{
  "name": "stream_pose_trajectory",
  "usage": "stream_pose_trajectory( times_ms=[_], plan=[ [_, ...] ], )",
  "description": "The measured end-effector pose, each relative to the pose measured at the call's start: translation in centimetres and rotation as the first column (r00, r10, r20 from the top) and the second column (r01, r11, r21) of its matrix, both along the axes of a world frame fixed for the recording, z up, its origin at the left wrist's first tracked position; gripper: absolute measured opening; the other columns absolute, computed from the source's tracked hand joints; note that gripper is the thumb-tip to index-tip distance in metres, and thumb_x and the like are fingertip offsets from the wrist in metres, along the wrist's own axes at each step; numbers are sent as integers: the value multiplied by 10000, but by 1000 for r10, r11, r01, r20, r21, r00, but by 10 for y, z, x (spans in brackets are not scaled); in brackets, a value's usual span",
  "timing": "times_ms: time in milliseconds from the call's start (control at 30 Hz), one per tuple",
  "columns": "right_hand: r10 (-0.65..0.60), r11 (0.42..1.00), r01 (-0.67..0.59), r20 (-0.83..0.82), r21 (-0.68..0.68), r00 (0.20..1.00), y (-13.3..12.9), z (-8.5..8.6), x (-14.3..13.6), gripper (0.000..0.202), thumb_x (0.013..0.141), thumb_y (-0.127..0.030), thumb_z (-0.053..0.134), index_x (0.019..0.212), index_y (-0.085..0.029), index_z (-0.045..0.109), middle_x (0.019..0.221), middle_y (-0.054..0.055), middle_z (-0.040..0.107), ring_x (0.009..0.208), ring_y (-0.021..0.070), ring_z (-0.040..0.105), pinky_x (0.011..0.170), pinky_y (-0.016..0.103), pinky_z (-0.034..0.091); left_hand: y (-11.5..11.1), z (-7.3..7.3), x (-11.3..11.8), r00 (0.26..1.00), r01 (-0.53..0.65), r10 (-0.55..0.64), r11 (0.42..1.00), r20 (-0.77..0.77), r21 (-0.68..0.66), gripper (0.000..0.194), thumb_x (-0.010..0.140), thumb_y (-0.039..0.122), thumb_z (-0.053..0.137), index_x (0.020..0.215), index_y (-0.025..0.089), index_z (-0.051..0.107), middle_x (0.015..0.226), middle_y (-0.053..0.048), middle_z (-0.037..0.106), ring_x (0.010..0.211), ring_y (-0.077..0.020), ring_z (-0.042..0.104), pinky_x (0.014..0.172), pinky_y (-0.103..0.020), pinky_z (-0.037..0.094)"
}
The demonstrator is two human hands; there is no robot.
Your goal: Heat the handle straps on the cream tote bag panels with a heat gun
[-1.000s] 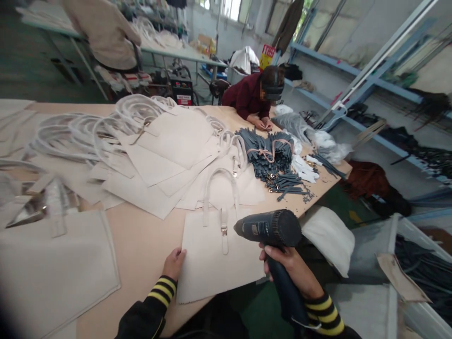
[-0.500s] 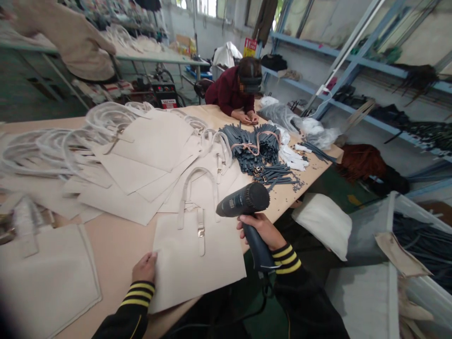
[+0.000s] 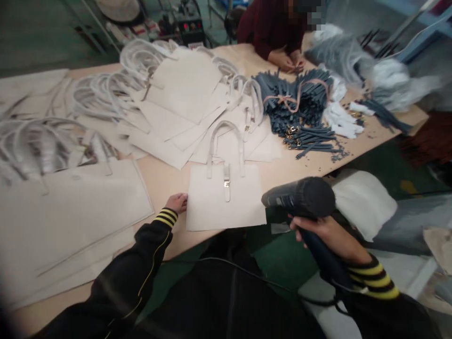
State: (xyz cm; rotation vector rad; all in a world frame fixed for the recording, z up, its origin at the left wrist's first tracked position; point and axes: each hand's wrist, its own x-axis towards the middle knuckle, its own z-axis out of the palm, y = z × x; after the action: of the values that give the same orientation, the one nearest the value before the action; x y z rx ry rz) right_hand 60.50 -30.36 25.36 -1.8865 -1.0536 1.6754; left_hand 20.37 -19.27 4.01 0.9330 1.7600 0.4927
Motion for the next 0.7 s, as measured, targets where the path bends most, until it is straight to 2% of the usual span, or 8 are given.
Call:
stream_pose_trajectory(
  times_ms=[100, 200, 300, 400, 467, 567, 700],
  plan=[
    [254, 962, -258, -58, -88, 966, -21, -6, -24, 379, 803, -493, 568, 858, -126, 646, 706, 76, 618, 600, 191, 573, 566, 305, 487, -2, 0, -1, 979, -107, 122, 989, 162, -100, 125, 744, 217, 436, 631, 166, 419, 488, 56, 383, 443, -70, 435, 471, -194, 412],
    [435, 895, -447, -233, 4, 870, -20, -16, -71, 394, 823, -495, 535, 828, -117, 647, 680, 64, 610, 591, 172, 559, 594, 294, 476, -2, 5, -2, 963, -156, 178, 981, 201, -117, 142, 739, 204, 510, 623, 159, 443, 472, 47, 404, 439, -69, 449, 457, -185, 415],
    [543, 835, -537, -344, 123, 766, -8, -29, -117, 385, 822, -488, 536, 817, -116, 635, 631, 47, 606, 560, 157, 548, 578, 279, 461, -2, 13, -2, 959, -172, 195, 977, 205, -125, 114, 719, 206, 573, 665, 133, 504, 482, 25, 462, 465, -86, 496, 479, -207, 451],
    [550, 829, -540, -401, 149, 733, -1, -42, -145, 344, 803, -457, 574, 781, -118, 630, 597, 31, 595, 525, 137, 531, 537, 253, 442, -3, 22, -2, 954, -186, 214, 972, 211, -146, 106, 720, 197, 581, 684, 111, 531, 488, 11, 497, 480, -94, 520, 502, -227, 475],
    [514, 846, -519, -440, 120, 736, -2, -49, -152, 323, 791, -442, 597, 773, -121, 628, 594, 24, 587, 516, 130, 527, 513, 240, 435, -4, 26, -2, 950, -190, 220, 970, 223, -149, 96, 731, 180, 566, 682, 103, 534, 493, 4, 512, 475, -90, 522, 506, -226, 477],
    [464, 869, -490, -453, 66, 761, -8, -49, -143, 338, 790, -459, 597, 816, -122, 625, 620, 32, 593, 538, 141, 538, 520, 249, 447, -5, 27, -3, 952, -168, 197, 976, 233, -141, 101, 765, 150, 498, 683, 99, 526, 505, 1, 523, 451, -83, 514, 492, -222, 469],
    [420, 897, -441, -328, 9, 847, -28, -28, -101, 359, 809, -471, 565, 895, -128, 630, 676, 50, 610, 587, 167, 559, 584, 283, 471, -2, 20, -8, 966, -99, 124, 988, 228, -117, 130, 778, 151, 442, 683, 105, 517, 527, -5, 535, 460, -95, 525, 508, -245, 479]
  ],
)
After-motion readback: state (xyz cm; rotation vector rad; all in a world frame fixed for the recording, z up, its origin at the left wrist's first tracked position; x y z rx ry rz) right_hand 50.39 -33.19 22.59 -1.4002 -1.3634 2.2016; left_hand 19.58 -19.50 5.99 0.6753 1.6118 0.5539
